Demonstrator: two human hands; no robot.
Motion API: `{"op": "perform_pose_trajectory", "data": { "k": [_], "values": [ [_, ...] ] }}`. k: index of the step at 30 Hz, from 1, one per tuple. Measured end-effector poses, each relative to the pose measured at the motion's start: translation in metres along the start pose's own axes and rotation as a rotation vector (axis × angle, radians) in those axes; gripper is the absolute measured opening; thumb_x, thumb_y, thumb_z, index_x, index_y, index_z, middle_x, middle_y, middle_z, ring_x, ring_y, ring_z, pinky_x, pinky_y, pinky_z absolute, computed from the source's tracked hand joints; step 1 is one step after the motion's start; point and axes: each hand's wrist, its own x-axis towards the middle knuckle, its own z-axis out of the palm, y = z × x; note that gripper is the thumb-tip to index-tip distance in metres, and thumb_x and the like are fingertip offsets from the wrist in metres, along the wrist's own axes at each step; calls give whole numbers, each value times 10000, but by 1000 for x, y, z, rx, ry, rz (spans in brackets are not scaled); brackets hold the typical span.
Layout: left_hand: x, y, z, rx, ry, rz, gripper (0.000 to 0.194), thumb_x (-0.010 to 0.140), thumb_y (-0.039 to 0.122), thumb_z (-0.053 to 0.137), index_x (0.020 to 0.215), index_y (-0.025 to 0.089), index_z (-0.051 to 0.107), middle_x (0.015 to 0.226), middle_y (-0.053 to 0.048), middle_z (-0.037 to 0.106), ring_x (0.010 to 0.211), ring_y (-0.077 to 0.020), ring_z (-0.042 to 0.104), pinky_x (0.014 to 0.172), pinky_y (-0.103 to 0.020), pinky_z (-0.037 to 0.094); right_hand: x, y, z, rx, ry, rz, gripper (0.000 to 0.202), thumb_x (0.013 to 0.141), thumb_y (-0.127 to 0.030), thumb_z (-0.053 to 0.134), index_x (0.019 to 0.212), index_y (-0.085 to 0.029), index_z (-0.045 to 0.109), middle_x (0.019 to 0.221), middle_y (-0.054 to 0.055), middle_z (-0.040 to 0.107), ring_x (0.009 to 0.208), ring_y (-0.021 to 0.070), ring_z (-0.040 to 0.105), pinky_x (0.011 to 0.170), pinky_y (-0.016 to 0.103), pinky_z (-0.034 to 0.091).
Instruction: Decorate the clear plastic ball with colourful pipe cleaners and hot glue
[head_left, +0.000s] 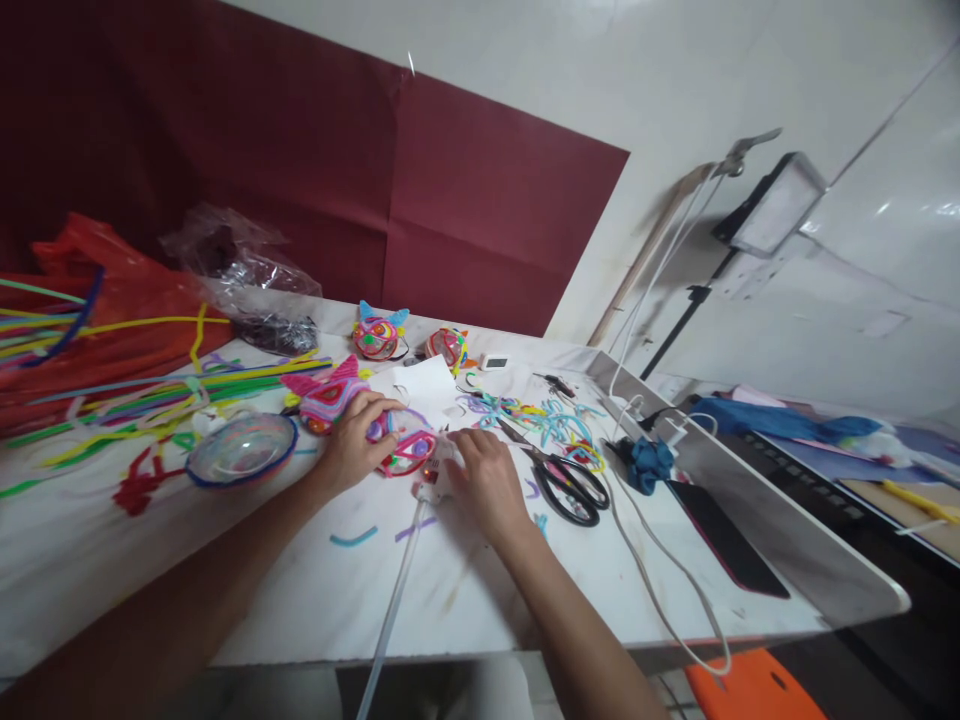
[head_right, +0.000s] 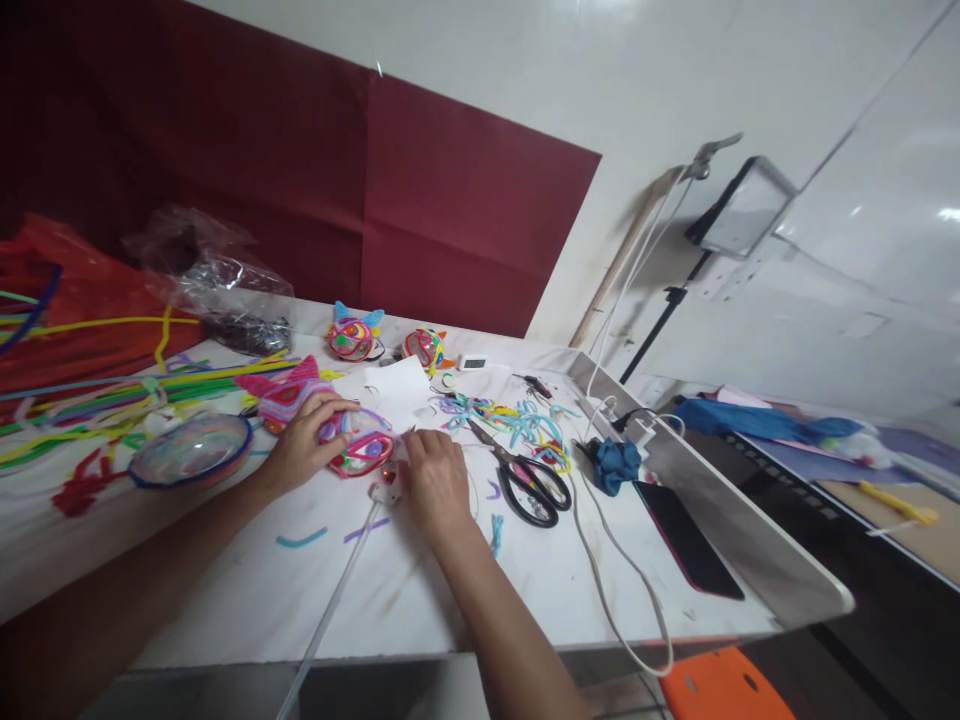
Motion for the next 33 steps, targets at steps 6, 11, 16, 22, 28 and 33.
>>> {"op": "perform_pose_trajectory", "data": {
  "k": [6,11,16,22,28,33],
  "values": [
    [0,-1,1,4,6,2,292,844,275,543,1104,194,652,1104,-100,594,1115,-283,599,1050,-457,482,28,0,7,172,14,-68,245,939,-131,504,1127,-209,641,1097,78,734,1035,238,664,912,329,459],
    [0,-2,2,0,20,15,308,838,253,544,1108,168,664,1096,-102,591,1096,-282,607,1035,-440,490,32,5,9,302,15,-116,323,915,-59,471,1168,-202,613,1127,63,712,952,187,684,810,260,490],
    [-1,-6,3,6,8,26,322,839,236,552,1139,177,655,1111,-91,584,1112,-262,595,1045,-417,483,39,18,16,474,102,-255,276,900,-70,514,1078,-219,663,1019,64,709,901,200,675,795,282,512],
    [-2,-9,5,11,34,51,319,814,205,572,1117,228,671,1100,-72,600,1088,-256,604,1022,-388,507,53,30,17,533,113,-396,270,912,-64,522,1026,-193,729,951,66,701,873,173,678,773,257,511],
    [-2,-8,6,18,41,46,276,816,203,592,1074,198,691,1079,-83,598,1066,-257,602,1023,-403,503,59,33,19,401,48,-382,328,874,-24,541,1044,-205,756,988,60,702,876,161,683,762,239,502],
    [-1,-9,6,7,39,57,253,809,193,594,1030,203,719,1059,-66,570,1043,-229,598,1007,-368,508,62,32,20,389,16,-376,343,881,-18,537,1061,-207,759,999,57,708,882,157,684,772,235,499]
  ]
}}
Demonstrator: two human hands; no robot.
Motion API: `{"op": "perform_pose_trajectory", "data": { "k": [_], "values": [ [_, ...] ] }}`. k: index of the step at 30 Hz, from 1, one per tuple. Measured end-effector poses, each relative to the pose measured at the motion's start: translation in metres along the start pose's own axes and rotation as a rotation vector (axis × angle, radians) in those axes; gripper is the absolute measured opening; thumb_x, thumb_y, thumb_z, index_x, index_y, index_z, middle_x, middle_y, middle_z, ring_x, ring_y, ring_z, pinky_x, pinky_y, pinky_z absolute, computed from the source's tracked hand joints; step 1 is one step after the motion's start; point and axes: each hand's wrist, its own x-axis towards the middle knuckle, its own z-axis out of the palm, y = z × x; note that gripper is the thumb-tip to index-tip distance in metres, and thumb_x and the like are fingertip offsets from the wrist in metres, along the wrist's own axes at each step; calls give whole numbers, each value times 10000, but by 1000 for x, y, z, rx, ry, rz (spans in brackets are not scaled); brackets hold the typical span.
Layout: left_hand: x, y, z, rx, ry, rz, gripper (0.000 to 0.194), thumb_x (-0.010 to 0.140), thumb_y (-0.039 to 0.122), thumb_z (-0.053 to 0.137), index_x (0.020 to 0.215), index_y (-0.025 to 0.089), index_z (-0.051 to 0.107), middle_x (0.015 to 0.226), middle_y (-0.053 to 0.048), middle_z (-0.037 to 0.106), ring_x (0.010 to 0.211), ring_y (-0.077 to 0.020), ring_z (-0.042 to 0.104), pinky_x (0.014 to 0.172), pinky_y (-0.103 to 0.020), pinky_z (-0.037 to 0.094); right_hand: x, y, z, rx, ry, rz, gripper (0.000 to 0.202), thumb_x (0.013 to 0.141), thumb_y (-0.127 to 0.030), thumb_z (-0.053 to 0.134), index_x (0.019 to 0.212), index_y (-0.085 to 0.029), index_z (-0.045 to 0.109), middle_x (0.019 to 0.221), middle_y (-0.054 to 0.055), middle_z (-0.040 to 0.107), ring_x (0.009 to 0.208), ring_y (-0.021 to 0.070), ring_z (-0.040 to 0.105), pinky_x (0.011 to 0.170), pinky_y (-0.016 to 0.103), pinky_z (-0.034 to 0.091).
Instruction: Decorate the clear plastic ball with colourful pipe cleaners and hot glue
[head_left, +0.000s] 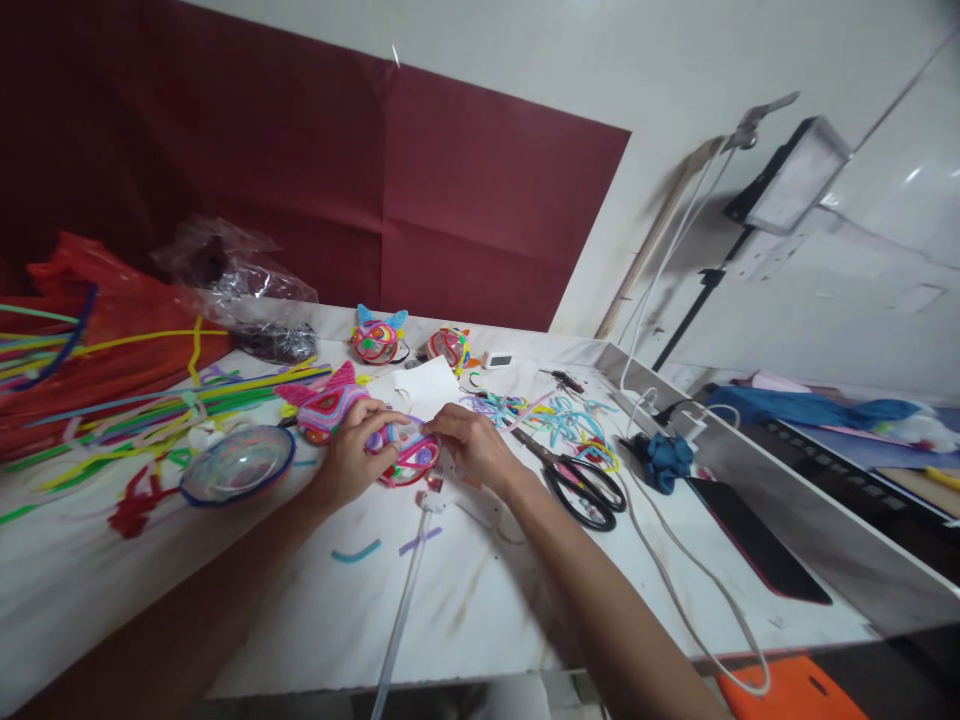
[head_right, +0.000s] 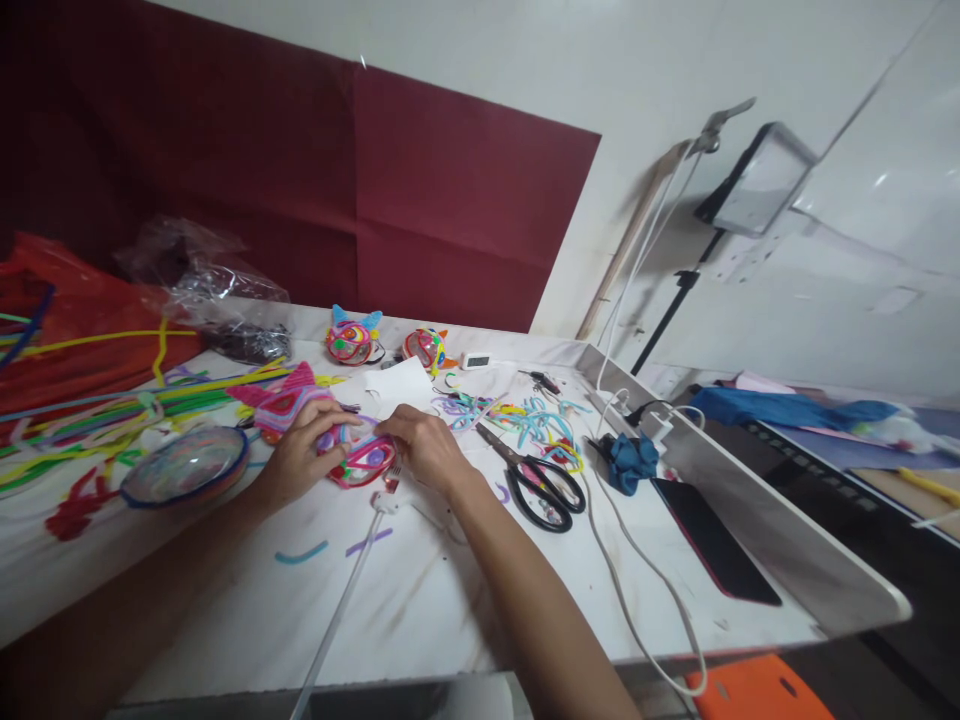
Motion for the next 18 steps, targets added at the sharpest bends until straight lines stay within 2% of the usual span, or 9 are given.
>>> {"op": "perform_pose_trajectory", "data": {
  "k": [7,18],
  "values": [
    [-1,-2,1,-4,-20,32,260,827,171,567,1016,190,744,1038,-64,534,1031,-219,596,991,-372,505,9,-2,-9,-55,-116,-23,320,868,-13,561,1016,-196,777,987,74,709,870,169,688,756,243,480],
    [1,-4,-1,89,-86,98,288,862,152,505,1001,203,752,1041,-73,519,1008,-222,573,950,-377,513,17,1,-13,-27,-166,-52,305,838,-16,579,947,-199,798,949,73,729,858,176,688,747,248,469]
  ]
}}
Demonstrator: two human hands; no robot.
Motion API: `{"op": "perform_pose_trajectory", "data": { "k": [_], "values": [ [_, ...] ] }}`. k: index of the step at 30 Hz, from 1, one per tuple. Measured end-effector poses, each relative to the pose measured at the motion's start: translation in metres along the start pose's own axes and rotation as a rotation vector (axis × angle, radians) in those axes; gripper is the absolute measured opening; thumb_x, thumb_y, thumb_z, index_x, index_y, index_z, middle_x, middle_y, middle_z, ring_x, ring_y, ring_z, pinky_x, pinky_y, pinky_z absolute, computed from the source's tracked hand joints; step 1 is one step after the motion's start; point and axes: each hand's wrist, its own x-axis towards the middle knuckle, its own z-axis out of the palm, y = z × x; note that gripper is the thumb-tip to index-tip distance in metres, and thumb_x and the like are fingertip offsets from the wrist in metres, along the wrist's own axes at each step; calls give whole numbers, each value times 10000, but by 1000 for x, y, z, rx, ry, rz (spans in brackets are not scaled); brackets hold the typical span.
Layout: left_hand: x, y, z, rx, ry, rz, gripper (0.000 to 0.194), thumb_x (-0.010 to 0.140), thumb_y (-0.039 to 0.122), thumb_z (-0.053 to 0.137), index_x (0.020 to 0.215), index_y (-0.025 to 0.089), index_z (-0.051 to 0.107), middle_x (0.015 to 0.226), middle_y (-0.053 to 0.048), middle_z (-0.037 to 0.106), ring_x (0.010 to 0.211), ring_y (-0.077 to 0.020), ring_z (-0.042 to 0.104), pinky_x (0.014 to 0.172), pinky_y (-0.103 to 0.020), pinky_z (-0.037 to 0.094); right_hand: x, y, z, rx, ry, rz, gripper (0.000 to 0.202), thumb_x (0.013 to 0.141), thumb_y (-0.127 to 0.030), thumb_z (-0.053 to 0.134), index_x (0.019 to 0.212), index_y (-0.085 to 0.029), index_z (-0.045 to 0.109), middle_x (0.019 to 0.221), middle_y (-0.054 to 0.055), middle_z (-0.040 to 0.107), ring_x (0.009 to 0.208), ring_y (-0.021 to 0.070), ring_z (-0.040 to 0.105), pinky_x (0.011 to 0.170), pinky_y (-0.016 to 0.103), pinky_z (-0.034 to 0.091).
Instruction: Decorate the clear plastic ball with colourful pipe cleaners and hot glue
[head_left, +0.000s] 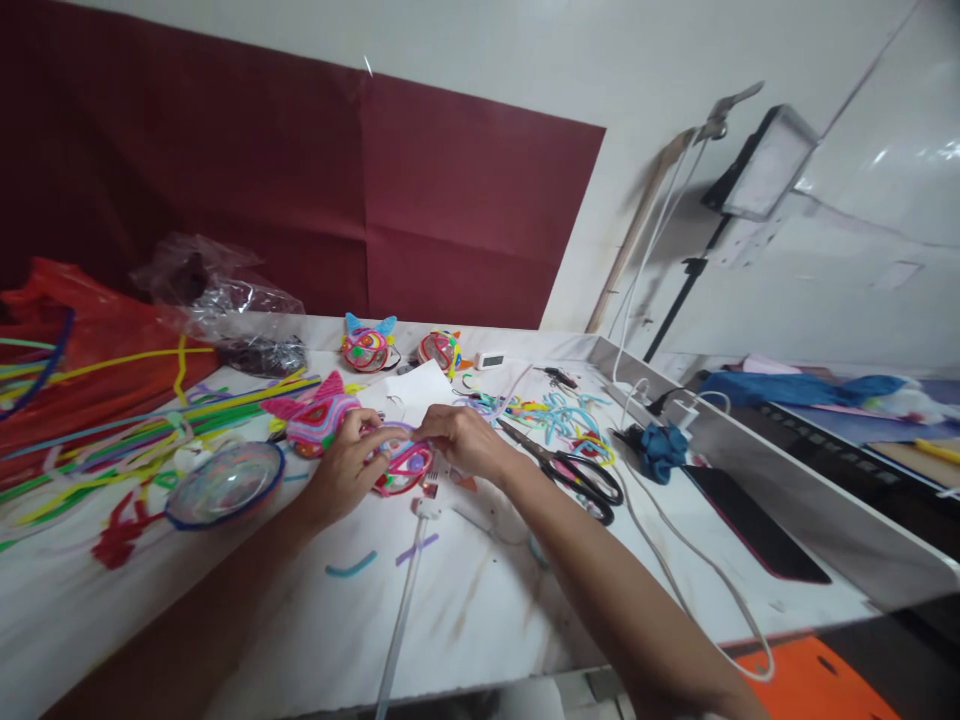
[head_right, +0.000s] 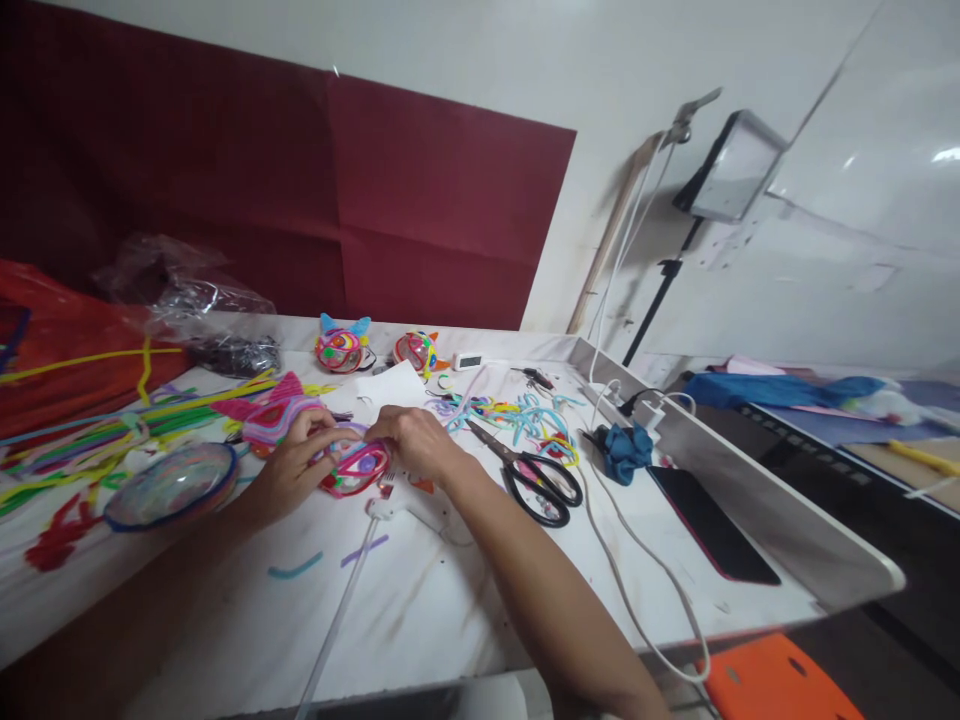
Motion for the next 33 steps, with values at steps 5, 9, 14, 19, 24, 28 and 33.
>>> {"op": "perform_pose_trajectory", "data": {
  "k": [5,9,14,19,24,28,33],
  "values": [
    [-1,-2,-2,34,-15,49,304,892,190,484,1035,214,751,1055,-70,504,1015,-221,565,960,-381,515,3,1,1,49,10,38,356,794,21,570,972,-192,793,930,50,734,823,168,688,736,242,481],
    [-1,-3,-1,50,-19,71,328,889,182,467,1042,222,755,1082,-75,512,1034,-227,560,964,-385,516,6,2,-1,181,17,108,385,761,59,536,908,-188,792,889,27,726,777,151,662,731,239,477],
    [-2,-2,0,60,-14,79,320,895,181,478,1047,229,755,1075,-75,509,1030,-224,555,960,-385,519,6,5,-4,315,-1,165,325,737,58,565,886,-137,777,870,35,725,729,118,613,710,225,464],
    [-2,-2,0,92,-24,96,333,910,156,470,1072,232,751,1111,-85,501,1049,-230,557,970,-400,513,4,11,-2,405,12,240,277,756,5,592,961,-117,732,756,-5,692,684,108,582,663,215,457],
    [-4,-3,0,111,-44,106,353,918,139,464,1115,223,745,1135,-94,499,1048,-236,559,946,-395,519,6,12,1,478,8,275,265,749,28,558,937,-115,677,757,-16,670,686,95,597,684,206,474],
    [-4,-2,0,128,-58,102,378,931,153,454,1168,242,734,1131,-86,488,1063,-233,542,960,-403,506,10,10,0,484,6,287,272,742,34,554,944,-121,651,759,-15,670,679,97,607,678,212,479],
    [-3,0,-2,127,-76,91,390,926,157,449,1176,241,736,1111,-80,498,1042,-226,539,953,-389,506,15,9,-2,443,-8,299,309,727,66,567,948,-137,639,704,-41,671,632,89,613,646,198,483]
  ]
}}
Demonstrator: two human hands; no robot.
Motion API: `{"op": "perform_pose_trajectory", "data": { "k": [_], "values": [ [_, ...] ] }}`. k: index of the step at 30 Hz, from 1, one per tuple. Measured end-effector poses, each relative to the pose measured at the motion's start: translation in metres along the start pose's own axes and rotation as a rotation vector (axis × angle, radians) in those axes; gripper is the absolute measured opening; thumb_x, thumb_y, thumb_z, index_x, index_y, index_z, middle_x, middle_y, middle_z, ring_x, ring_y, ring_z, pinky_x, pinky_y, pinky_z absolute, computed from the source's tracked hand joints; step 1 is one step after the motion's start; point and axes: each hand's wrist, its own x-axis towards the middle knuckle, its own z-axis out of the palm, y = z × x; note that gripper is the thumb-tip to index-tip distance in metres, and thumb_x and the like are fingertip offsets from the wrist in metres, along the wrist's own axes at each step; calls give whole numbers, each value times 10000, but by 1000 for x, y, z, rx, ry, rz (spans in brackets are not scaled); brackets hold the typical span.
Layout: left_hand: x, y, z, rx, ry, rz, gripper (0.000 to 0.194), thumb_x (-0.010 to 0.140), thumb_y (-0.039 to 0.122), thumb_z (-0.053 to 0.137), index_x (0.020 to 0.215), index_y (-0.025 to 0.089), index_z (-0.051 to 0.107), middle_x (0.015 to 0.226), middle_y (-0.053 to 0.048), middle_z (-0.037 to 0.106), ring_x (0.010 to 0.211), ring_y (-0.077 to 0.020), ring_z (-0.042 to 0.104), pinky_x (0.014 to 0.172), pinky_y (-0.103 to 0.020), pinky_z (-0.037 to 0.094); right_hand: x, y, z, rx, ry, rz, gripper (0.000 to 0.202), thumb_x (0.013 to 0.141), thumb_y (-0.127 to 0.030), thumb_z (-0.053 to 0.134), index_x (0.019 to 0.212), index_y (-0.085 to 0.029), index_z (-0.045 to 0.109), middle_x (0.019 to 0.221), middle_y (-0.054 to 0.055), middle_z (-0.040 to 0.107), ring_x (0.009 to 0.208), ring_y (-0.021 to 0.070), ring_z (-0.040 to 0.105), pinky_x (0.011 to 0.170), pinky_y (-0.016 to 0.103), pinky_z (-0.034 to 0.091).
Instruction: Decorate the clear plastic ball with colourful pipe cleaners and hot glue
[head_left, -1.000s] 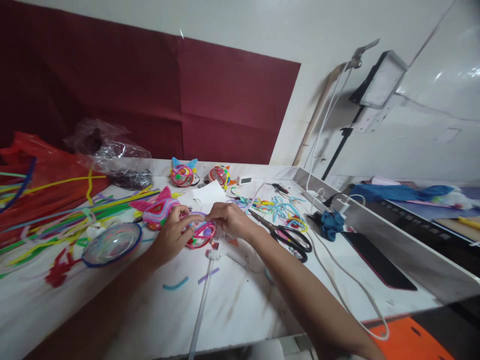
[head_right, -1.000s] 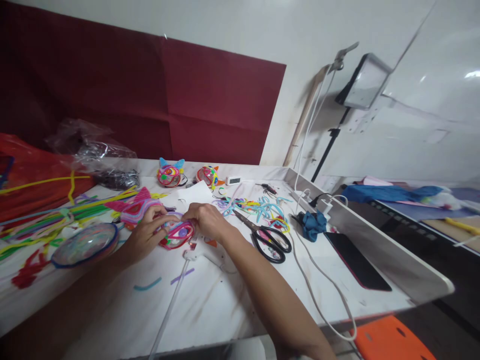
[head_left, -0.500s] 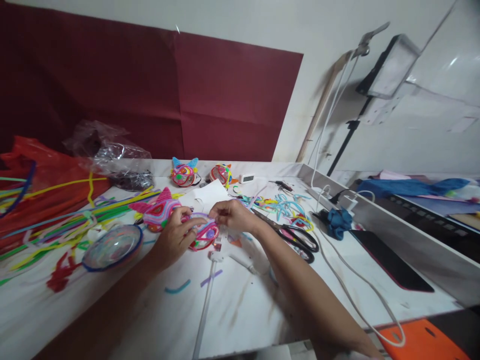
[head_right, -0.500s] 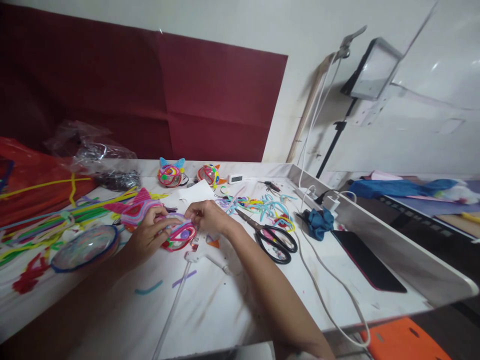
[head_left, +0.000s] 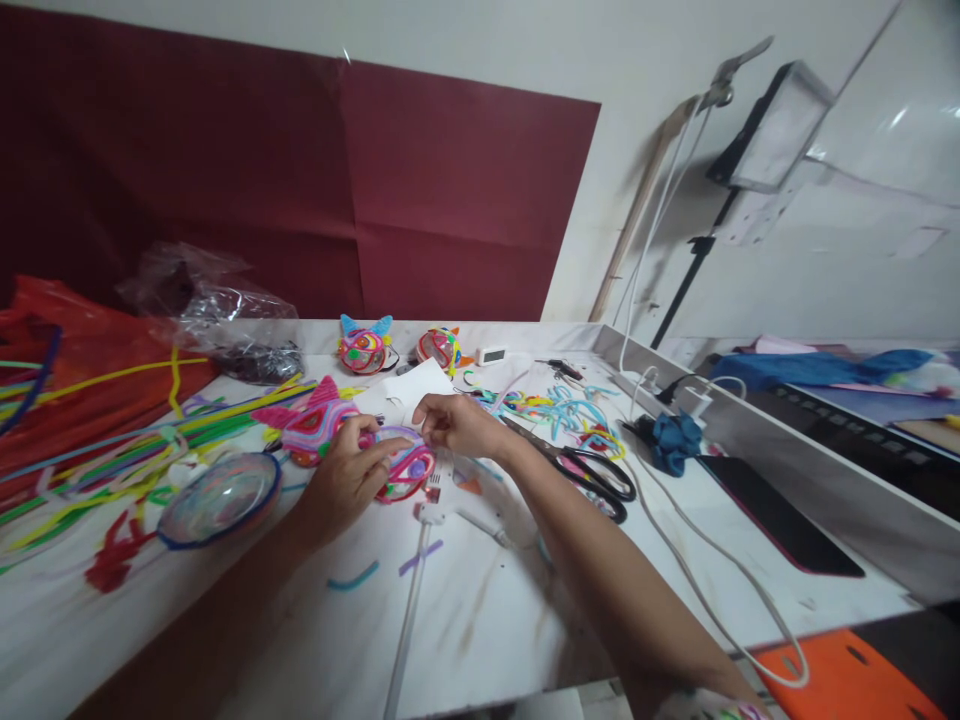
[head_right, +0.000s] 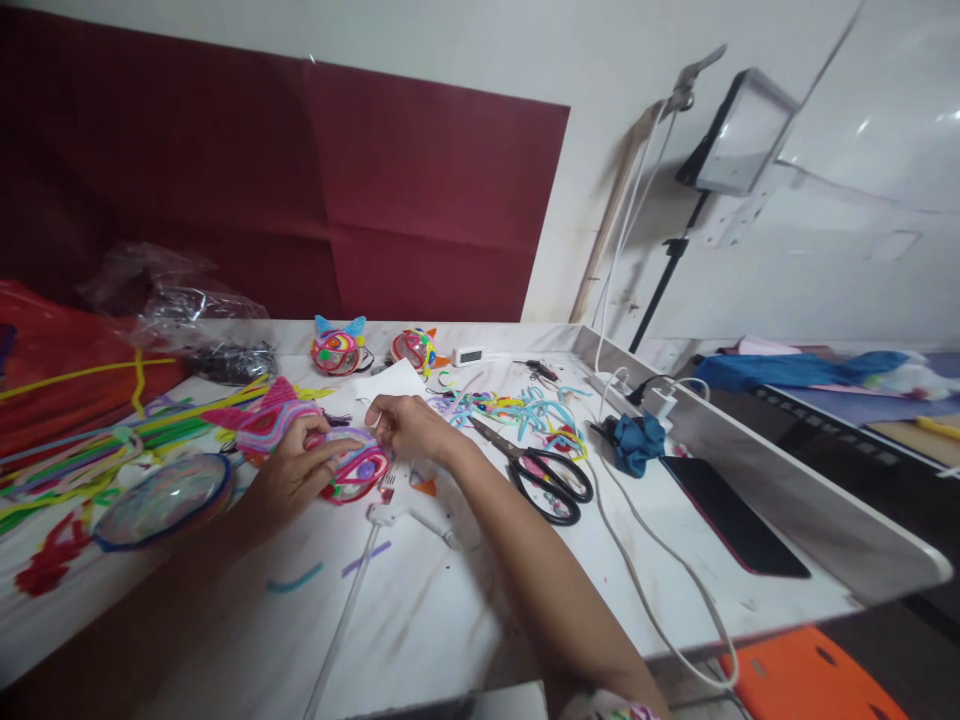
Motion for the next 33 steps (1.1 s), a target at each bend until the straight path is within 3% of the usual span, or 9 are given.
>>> {"op": "perform_pose_trajectory", "data": {
  "k": [3,7,9,13,18,23,27,33],
  "values": [
    [0,0,-1,-6,6,2,389,927,163,446,1174,233,738,1130,-87,498,1054,-233,539,970,-401,501,-6,-6,-4,-64,45,-8,296,733,55,615,938,-155,654,764,-24,717,714,111,661,726,228,503],
    [-1,-1,-1,-5,17,-13,386,933,174,452,1185,251,734,1150,-84,502,1064,-228,544,973,-388,502,-33,-18,-3,-189,249,1,258,810,-8,585,994,-167,673,1092,107,729,1038,224,658,948,379,467],
    [-1,-1,-1,-10,22,-20,388,937,177,449,1189,256,732,1137,-83,507,1060,-224,550,963,-378,509,-53,-24,3,-307,341,32,249,837,-27,543,970,-187,679,1030,107,733,1004,250,666,903,388,480],
    [1,1,0,-31,31,-21,373,933,190,449,1146,241,750,1090,-82,516,1047,-229,551,994,-402,500,-98,-30,23,-442,227,123,234,855,-65,535,933,-234,678,922,67,742,832,235,688,743,338,500],
    [3,1,0,-51,33,-38,377,924,218,452,1144,248,756,1122,-91,508,1058,-252,557,987,-417,507,-133,-25,46,-684,94,225,314,827,-79,583,1087,-224,684,1079,113,712,996,288,649,829,388,524],
    [3,-1,1,-62,40,-50,378,917,213,456,1138,249,761,1092,-89,513,1046,-242,562,1000,-404,506,-127,-17,58,-875,76,305,403,864,-50,517,1191,-251,640,1226,130,663,1073,303,634,853,428,528],
    [1,-5,3,-73,67,-64,373,915,215,463,1133,264,762,1131,-88,501,1063,-244,560,1006,-396,503,-113,-24,56,-896,53,289,371,887,-76,532,1189,-268,631,1136,127,696,924,287,672,778,424,529],
    [1,-2,1,-89,50,-75,376,937,216,449,1173,234,741,1135,-64,482,1082,-236,548,1064,-401,467,-121,-43,65,-874,40,196,308,904,-93,527,1150,-216,664,1075,147,701,996,303,642,827,427,498]
  ]
}}
